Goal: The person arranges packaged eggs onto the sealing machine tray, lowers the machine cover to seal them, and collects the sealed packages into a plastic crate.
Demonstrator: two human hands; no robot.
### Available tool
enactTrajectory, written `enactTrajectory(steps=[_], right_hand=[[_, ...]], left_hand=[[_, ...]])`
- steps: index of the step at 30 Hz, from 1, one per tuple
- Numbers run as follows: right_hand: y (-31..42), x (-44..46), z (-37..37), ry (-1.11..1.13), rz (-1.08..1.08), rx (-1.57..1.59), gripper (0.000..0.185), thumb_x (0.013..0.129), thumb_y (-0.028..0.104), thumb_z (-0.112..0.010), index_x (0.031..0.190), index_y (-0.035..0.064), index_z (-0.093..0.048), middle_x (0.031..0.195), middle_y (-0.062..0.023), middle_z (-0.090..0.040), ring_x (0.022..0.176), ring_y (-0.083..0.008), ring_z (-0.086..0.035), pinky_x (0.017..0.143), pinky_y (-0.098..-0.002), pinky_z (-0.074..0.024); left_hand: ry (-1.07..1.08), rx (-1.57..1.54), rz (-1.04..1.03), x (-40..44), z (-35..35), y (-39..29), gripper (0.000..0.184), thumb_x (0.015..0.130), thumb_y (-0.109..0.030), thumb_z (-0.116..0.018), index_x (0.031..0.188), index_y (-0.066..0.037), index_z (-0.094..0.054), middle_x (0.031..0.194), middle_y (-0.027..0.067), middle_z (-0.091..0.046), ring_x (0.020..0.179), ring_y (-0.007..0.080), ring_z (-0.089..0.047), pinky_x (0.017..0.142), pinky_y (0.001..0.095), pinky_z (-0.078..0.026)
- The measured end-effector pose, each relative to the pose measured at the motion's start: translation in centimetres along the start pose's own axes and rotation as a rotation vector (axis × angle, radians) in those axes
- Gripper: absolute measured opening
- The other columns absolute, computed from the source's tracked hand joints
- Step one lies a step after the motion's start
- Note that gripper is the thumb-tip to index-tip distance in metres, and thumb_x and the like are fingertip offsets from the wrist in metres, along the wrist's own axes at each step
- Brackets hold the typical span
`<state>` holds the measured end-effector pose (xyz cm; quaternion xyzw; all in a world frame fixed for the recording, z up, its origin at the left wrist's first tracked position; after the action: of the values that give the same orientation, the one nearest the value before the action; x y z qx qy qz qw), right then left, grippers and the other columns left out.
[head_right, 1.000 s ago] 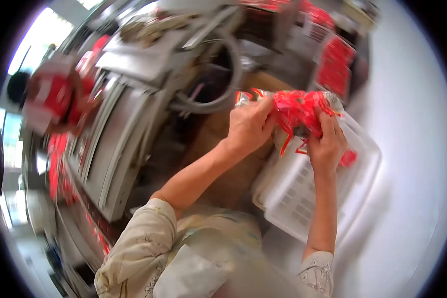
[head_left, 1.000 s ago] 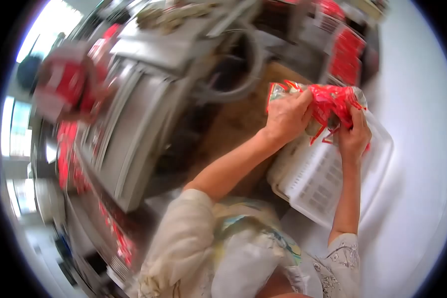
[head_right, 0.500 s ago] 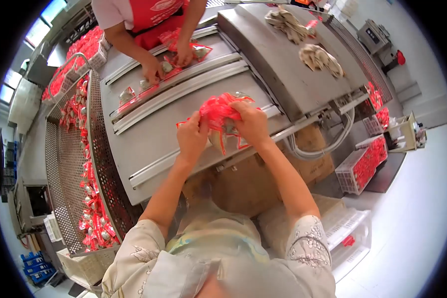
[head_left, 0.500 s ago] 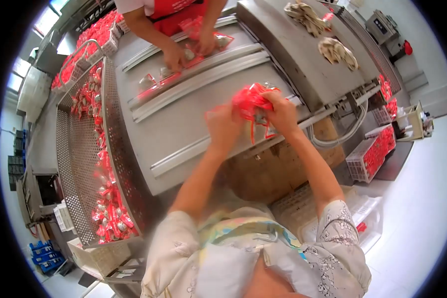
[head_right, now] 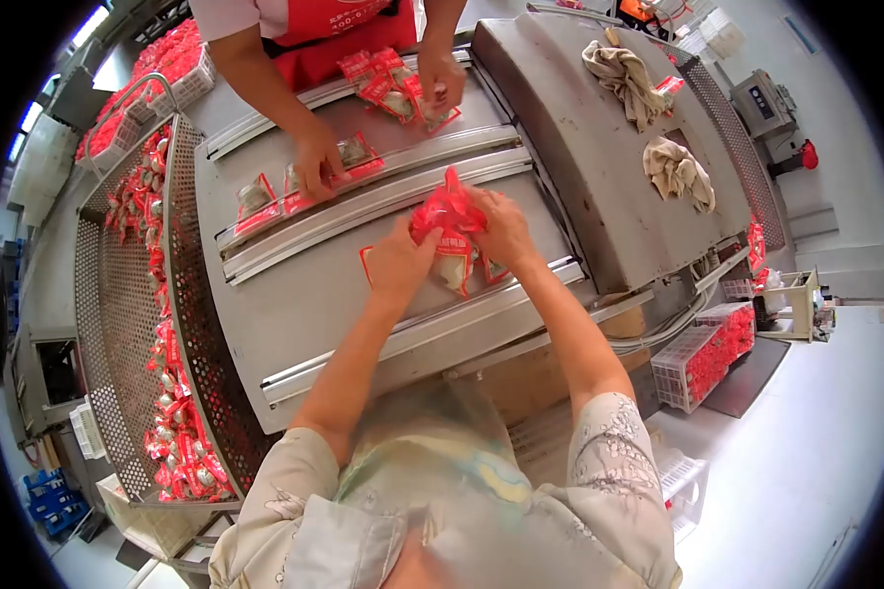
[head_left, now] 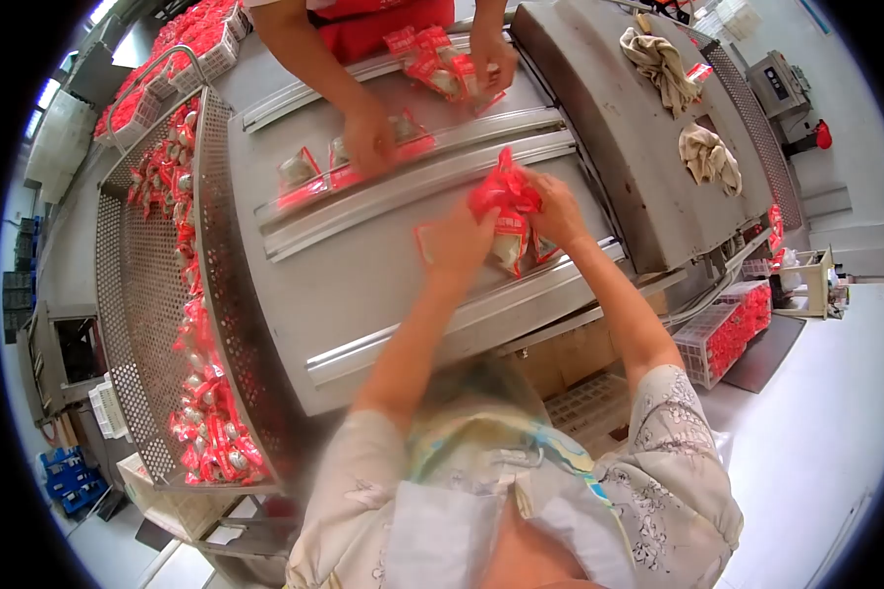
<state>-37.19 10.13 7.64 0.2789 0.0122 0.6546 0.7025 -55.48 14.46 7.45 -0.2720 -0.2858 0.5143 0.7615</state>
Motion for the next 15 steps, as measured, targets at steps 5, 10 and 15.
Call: enactTrajectory(steps=[5,10,15], right_hand=[[-2.0,-1.7,-0.3,-0.089,-0.118,0.468,0.083,0.071,0.032,-0.077,0.139,0.0071,-0.038,0.109,-0.014,-0.058,0.101,-0.0291,-0.056,0.089,-0.0381,-0.044],[-5.4,-3.5,0.6,-0.236,-0.259,0.721,0.074,0.079,0.025,-0.072,0.14,0.0052,-0.037,0.114,-0.0106,-0.055,0.11,-0.0226,-0.051,0.094,-0.0339,-0.0401],[-2.1,-4.7,3.4,-0.326,-0.157,0.485,0.045,0.085,0.016,-0.064,0.125,0.0021,-0.049,0.114,-0.0142,-0.056,0.106,-0.026,-0.053,0.092,-0.0374,-0.042]], left_hand=[[0.103,-0.185,0.01,-1.0,3.1,-0.7,0.058,0.068,-0.042,-0.078,0.113,-0.011,-0.059,0.086,0.0107,-0.066,0.075,0.0254,-0.065,0.068,0.0352,-0.05],[0.021,-0.076,-0.019,-2.7,4.9,1.3,0.055,0.068,-0.021,-0.08,0.118,-0.012,-0.059,0.092,0.007,-0.058,0.072,0.0222,-0.058,0.066,0.0289,-0.048],[-0.139,0.083,-0.087,-3.0,5.7,5.2,0.033,0.07,-0.009,-0.076,0.101,-0.009,-0.065,0.099,0.0112,-0.059,0.087,0.0243,-0.06,0.075,0.0294,-0.047]])
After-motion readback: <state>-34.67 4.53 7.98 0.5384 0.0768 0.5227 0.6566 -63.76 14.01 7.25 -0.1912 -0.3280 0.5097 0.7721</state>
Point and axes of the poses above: each hand's wrist, its own x-axis towards the middle knuckle, its own z-axis out of the back of the hand, y = z × x, the point moved 3 cm from there along x, towards the middle knuckle
